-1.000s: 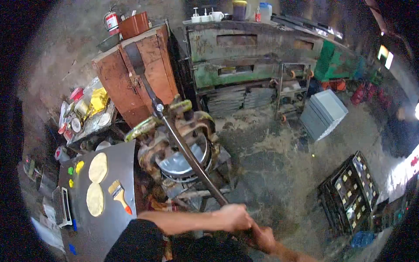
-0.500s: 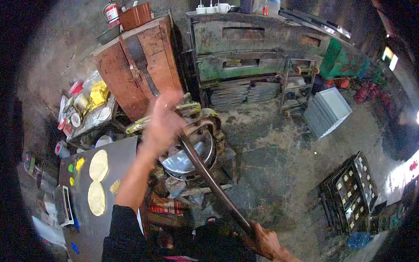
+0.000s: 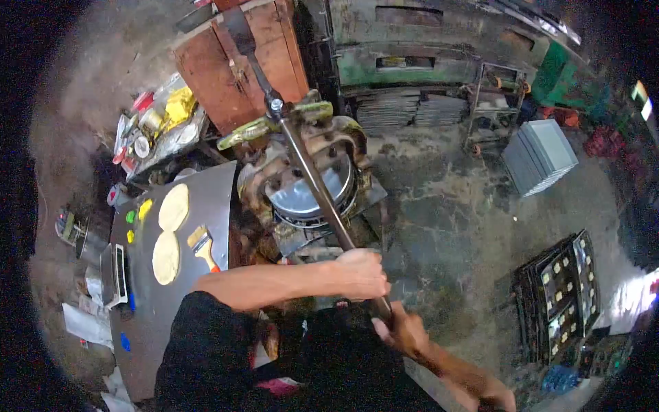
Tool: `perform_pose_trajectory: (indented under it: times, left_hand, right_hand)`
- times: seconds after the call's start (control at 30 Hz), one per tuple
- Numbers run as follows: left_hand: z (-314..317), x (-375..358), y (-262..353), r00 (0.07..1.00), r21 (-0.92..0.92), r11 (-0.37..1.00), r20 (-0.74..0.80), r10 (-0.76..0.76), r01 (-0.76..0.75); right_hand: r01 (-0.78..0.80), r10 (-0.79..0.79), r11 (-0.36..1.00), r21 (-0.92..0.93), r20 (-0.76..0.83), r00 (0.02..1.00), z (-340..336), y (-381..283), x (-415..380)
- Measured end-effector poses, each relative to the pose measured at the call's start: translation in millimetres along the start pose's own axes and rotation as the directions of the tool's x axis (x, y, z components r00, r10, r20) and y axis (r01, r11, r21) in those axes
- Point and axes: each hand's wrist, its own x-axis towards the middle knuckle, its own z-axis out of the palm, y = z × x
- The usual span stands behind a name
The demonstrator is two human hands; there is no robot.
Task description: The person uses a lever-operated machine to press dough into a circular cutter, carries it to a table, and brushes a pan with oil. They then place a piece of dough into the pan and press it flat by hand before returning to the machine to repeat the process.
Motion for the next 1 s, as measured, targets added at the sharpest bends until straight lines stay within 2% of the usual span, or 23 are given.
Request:
perform_pose_trajectory:
  times: [0.07, 0.1, 0.13, 0.2, 0.23, 0.27, 0.3, 0.33, 0.4, 0.47, 0.5, 0.53, 0.6, 0.67, 0.7, 0.77, 0.8, 0.83, 0.87, 0.9, 0.93, 0.97, 1.0]
  left_hand:
    - [-38.4, -9.9, 4.2, 1.0, 0.026, 1.0, 0.004, -0.009, 0.009]
    - [-61.4, -13.4, -6.4, 0.999, 0.024, 1.0, -0.034, 0.006, -0.005]
    - [-69.4, -16.6, -9.0, 0.997, -0.006, 0.999, -0.069, 0.034, -0.034]
    - [-35.8, -8.4, -16.6, 0.997, -0.01, 1.0, -0.074, 0.028, -0.029]
    - [-1.2, 1.9, -13.2, 1.0, -0.009, 1.0, 0.0, -0.023, 0.023]
    - [26.7, 11.4, -9.3, 0.995, -0.017, 0.997, 0.068, -0.074, 0.076]
    - [39.6, 18.8, -11.5, 1.0, 0.023, 0.999, 0.018, -0.024, 0.023]
    - [35.5, 19.5, -13.9, 0.999, 0.023, 0.999, 0.017, -0.034, 0.034]
    - [29.7, 18.2, -9.5, 0.99, 0.024, 0.996, 0.109, -0.087, 0.085]
    - [19.2, 12.9, -7.3, 0.984, 0.114, 0.986, 0.111, -0.138, 0.125]
    - [20.4, 11.4, -7.0, 0.984, 0.118, 0.983, 0.096, -0.149, 0.138]
    - [25.0, 10.0, -7.4, 0.987, 0.146, 0.978, 0.037, -0.155, 0.148]
    - [24.7, 8.1, 4.8, 0.986, 0.162, 0.972, -0.038, -0.164, 0.168]
    - [7.3, -2.6, 3.5, 0.942, 0.108, 0.991, -0.334, -0.034, 0.074]
    - [-7.2, -10.0, 2.2, 0.918, 0.14, 0.989, -0.396, 0.004, 0.056]
    - [-45.0, -23.7, -7.2, 0.799, 0.151, 0.987, -0.599, 0.052, 0.049]
    - [-68.5, -29.0, -18.2, 0.7, 0.148, 0.989, -0.707, 0.1, 0.008]
    - [-92.5, -33.8, -33.9, 0.584, 0.254, 0.966, -0.792, 0.178, 0.05]
    - [-119.0, -38.8, -52.2, 0.553, 0.241, 0.967, -0.818, 0.155, 0.087]
    - [-143.4, -45.5, -68.9, 0.553, 0.2, 0.977, -0.823, 0.126, 0.076]
    - [-171.0, -54.9, -80.4, 0.575, 0.142, 0.984, -0.816, 0.054, 0.108]
    - [-195.2, -65.4, -91.6, 0.542, 0.093, 0.974, -0.84, -0.034, 0.207]
    - [-212.2, -70.4, -116.2, 0.415, 0.056, 0.981, -0.909, -0.026, 0.185]
  right_hand:
    - [-0.09, 0.086, 0.995, 0.054, 0.072, 0.994, -41.8, -40.7, -17.5]
    - [-0.05, 0.045, 0.998, 0.049, 0.101, 0.994, -69.2, -65.7, -16.0]
    - [-0.036, 0.029, 0.997, 0.062, 0.107, 0.994, -63.4, -58.1, -9.0]
    - [0.046, -0.046, 0.999, -0.024, -0.01, 0.999, -32.0, -20.5, 10.0]
    - [-0.028, 0.02, 0.992, -0.125, -0.068, 0.997, 9.8, 18.5, 22.6]
    - [-0.024, 0.018, 0.992, -0.127, -0.05, 0.999, 20.9, 32.6, 22.4]
    - [0.052, -0.068, 0.99, -0.127, -0.125, 0.99, 24.4, 43.8, 23.2]
    - [0.125, -0.149, 0.984, -0.125, -0.205, 0.968, 29.6, 50.4, 23.5]
    - [0.127, -0.144, 0.987, -0.104, -0.176, 0.974, 33.2, 53.3, 27.2]
    - [0.146, -0.165, 0.982, -0.116, -0.173, 0.971, 24.3, 46.7, 26.3]
    - [0.053, -0.056, 0.998, -0.031, -0.118, 0.991, 22.6, 45.5, 27.0]
    - [-0.049, 0.052, 0.998, 0.048, -0.052, 0.997, 20.3, 42.6, 26.4]
    - [0.004, -0.001, 0.999, 0.034, -0.078, 0.997, 4.3, 27.5, 7.9]
    - [-0.115, 0.056, 0.879, 0.462, 0.139, 0.989, -23.2, 9.6, 3.0]
    - [-0.106, 0.031, 0.894, 0.435, 0.175, 0.984, -41.3, -3.7, 2.6]
    - [0.019, -0.11, 0.899, 0.437, 0.185, 0.977, -91.4, -41.0, 6.4]
    - [-0.061, 0.012, 0.938, 0.34, 0.143, 0.99, -108.2, -68.0, 11.3]
    - [0.09, -0.093, 0.833, 0.546, -0.022, 0.995, -126.7, -103.4, 9.2]
    - [0.131, -0.154, 0.855, 0.502, 0.004, 0.988, -150.9, -127.8, 18.1]
    - [0.285, -0.335, 0.609, 0.74, -0.086, 0.938, -159.4, -129.0, 43.8]
    - [0.344, -0.501, 0.273, 0.898, -0.173, 0.848, -167.7, -130.0, 69.7]
    - [0.446, -0.502, 0.181, 0.876, -0.308, 0.808, -170.9, -151.3, 82.4]
    - [0.545, -0.494, 0.093, 0.833, -0.437, 0.752, -174.3, -172.7, 95.2]
